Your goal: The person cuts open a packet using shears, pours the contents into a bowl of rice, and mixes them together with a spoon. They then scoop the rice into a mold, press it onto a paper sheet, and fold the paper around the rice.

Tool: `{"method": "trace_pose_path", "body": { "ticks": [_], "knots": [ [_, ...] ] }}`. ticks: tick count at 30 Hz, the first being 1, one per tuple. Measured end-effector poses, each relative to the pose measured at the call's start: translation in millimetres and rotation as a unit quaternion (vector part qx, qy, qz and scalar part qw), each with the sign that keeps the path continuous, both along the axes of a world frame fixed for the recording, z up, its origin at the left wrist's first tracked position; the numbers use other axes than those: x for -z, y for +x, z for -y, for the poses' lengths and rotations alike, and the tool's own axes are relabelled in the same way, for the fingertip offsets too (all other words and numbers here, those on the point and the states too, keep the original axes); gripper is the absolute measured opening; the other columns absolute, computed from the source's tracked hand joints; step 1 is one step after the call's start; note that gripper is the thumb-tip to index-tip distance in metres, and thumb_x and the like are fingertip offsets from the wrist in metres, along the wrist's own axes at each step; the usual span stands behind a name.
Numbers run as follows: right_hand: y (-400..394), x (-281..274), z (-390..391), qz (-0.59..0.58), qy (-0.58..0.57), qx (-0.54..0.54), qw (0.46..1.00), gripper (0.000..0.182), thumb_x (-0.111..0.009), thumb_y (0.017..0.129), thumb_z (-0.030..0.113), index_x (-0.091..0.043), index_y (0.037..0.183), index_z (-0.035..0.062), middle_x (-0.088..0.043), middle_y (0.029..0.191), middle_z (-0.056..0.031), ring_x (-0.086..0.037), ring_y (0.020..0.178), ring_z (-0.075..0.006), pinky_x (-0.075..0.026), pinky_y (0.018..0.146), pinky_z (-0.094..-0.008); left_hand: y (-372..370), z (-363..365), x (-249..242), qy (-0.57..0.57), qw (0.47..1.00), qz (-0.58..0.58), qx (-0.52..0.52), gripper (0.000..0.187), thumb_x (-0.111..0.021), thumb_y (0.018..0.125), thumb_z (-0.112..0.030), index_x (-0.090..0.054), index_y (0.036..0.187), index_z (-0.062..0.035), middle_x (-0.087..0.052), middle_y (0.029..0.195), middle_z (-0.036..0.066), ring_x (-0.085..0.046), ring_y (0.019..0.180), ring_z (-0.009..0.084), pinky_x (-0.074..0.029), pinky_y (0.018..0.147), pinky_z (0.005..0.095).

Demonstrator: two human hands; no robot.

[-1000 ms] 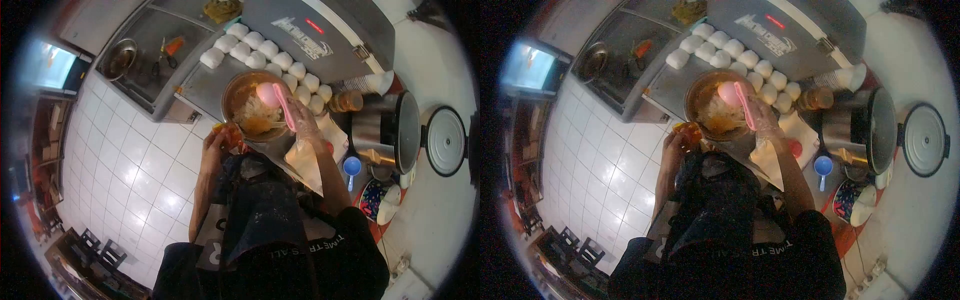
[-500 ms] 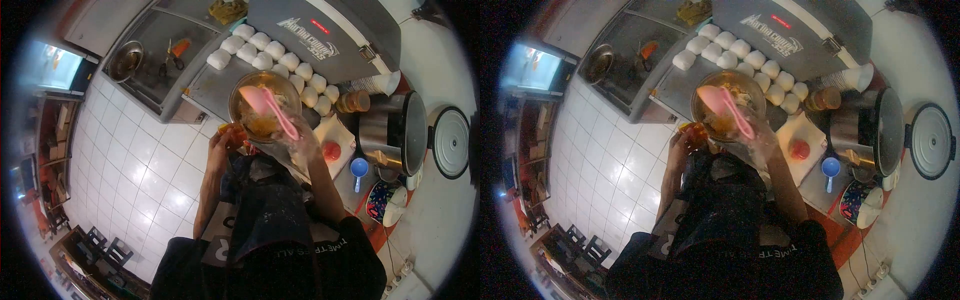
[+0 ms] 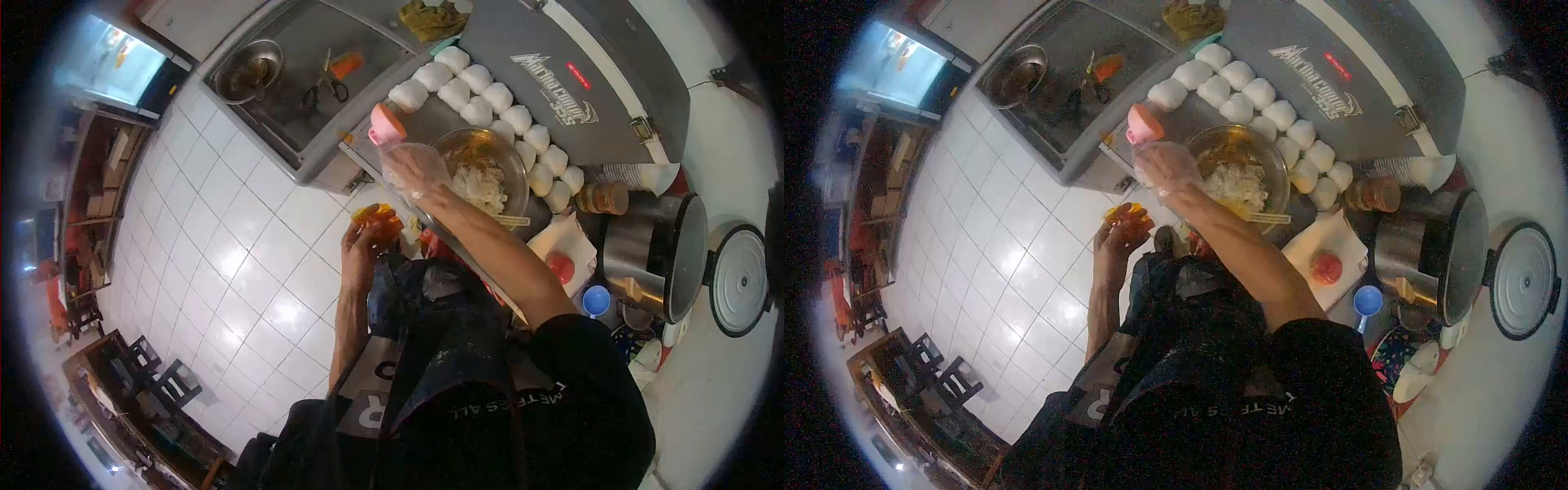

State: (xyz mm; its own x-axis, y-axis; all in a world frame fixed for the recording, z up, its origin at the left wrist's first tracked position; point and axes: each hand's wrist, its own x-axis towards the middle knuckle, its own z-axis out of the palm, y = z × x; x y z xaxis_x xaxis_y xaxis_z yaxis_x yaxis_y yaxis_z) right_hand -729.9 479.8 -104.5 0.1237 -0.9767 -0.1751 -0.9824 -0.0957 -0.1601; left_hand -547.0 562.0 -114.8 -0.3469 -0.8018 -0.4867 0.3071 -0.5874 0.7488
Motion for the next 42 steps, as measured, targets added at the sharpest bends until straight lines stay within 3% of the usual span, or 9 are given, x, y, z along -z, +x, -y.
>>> {"method": "trace_pose_path", "body": {
  "ticks": [7,14,17,20,29,35,38,41,42],
  "knots": [
    [11.0,15.3,2.9,-0.02,-0.002,0.071,0.997,0.028,-0.057,0.085,0.014,-0.057,0.11,0.0015,-0.07,0.084,-0.0171,-0.071,0.078,-0.0314,-0.057,0.064,-0.0426,0.2,3.7,1.3,0.006,1.0,-0.027,0.014,0.042,-0.052,0.093,-0.009,-0.047,0.134,-0.0015,-0.059,0.123,0.018,-0.062,0.109,0.0286,-0.053,0.089,0.0392],
    [-31.6,-48.8,-102.3,0.369,-0.22,0.264,0.864,0.033,-0.057,0.093,0.013,-0.052,0.126,0.0065,-0.066,0.092,-0.0196,-0.067,0.09,-0.0308,-0.054,0.071,-0.0411,-48.8,-3.3,-34.1,0.027,0.991,-0.032,0.126,0.056,-0.058,0.084,0.01,-0.044,0.136,-0.0044,-0.059,0.122,0.012,-0.061,0.108,0.0222,-0.051,0.092,0.0335],
    [-73.1,-13.2,-167.7,-0.01,-0.285,0.046,0.957,0.039,-0.064,0.091,0.015,-0.053,0.125,0.0007,-0.066,0.098,-0.0162,-0.066,0.096,-0.0233,-0.053,0.073,-0.0369,-100.8,-16.7,-15.7,0.088,0.981,-0.11,0.131,0.052,-0.058,0.084,0.01,-0.045,0.134,-0.0032,-0.059,0.122,0.012,-0.06,0.109,0.0224,-0.05,0.093,0.0339],
    [-65.9,-12.9,-186.2,0.522,-0.102,0.465,0.708,0.03,-0.065,0.092,0.026,-0.062,0.106,-0.001,-0.065,0.077,-0.0053,-0.059,0.058,-0.0126,-0.047,0.051,-0.0265,-148.7,-31.2,13.3,0.139,0.955,-0.229,0.129,0.045,-0.057,0.085,0.009,-0.048,0.129,0.0,-0.059,0.121,0.011,-0.058,0.111,0.0228,-0.048,0.094,0.0335],
    [-93.3,-9.3,-191.3,0.491,-0.07,0.511,0.702,0.04,-0.058,0.096,0.037,-0.066,0.101,-0.0024,-0.058,0.061,-0.0025,-0.055,0.053,-0.0128,-0.042,0.048,-0.028,-190.5,-43.2,34.5,0.197,0.937,-0.256,0.136,0.028,-0.054,0.092,-0.001,-0.055,0.12,0.0,-0.064,0.106,0.008,-0.061,0.09,0.0192,-0.05,0.08,0.0347],
    [-117.7,41.5,-205.5,0.264,-0.121,0.344,0.893,0.034,-0.055,0.098,0.033,-0.065,0.094,0.0008,-0.061,0.073,-0.0071,-0.058,0.065,-0.0158,-0.047,0.057,-0.0313,-191.0,-42.0,25.5,0.22,0.935,-0.255,0.109,0.018,-0.056,0.095,-0.015,-0.062,0.109,-0.004,-0.064,0.094,0.004,-0.06,0.083,0.0146,-0.046,0.065,0.0287],
    [-106.3,17.1,-186.2,0.256,-0.075,0.415,0.87,0.025,-0.058,0.095,0.025,-0.065,0.106,0.0035,-0.063,0.093,-0.0107,-0.059,0.084,-0.0251,-0.048,0.075,-0.0372,-192.6,-40.8,27.7,0.253,0.925,-0.265,0.099,0.016,-0.057,0.096,-0.018,-0.064,0.102,-0.0052,-0.064,0.09,0.004,-0.059,0.076,0.0145,-0.043,0.06,0.0276],
    [-108.1,18.6,-186.9,0.461,0.015,0.517,0.721,0.026,-0.061,0.091,0.018,-0.064,0.113,0.0052,-0.063,0.104,-0.0125,-0.055,0.099,-0.0317,-0.043,0.09,-0.0429,-204.3,-43.0,62.7,0.26,0.924,-0.26,0.106,0.017,-0.056,0.097,-0.02,-0.064,0.1,-0.0047,-0.064,0.089,0.004,-0.059,0.07,0.0151,-0.044,0.057,0.0283],
    [-117.7,44.6,-200.2,0.335,-0.092,0.41,0.843,0.026,-0.058,0.094,0.023,-0.064,0.108,0.0017,-0.062,0.09,-0.0097,-0.055,0.084,-0.0228,-0.044,0.075,-0.0361,-204.8,-42.1,61.9,0.261,0.923,-0.263,0.104,0.017,-0.056,0.097,-0.02,-0.064,0.1,-0.0047,-0.064,0.089,0.004,-0.059,0.07,0.0151,-0.044,0.057,0.0283]
  ]
}}
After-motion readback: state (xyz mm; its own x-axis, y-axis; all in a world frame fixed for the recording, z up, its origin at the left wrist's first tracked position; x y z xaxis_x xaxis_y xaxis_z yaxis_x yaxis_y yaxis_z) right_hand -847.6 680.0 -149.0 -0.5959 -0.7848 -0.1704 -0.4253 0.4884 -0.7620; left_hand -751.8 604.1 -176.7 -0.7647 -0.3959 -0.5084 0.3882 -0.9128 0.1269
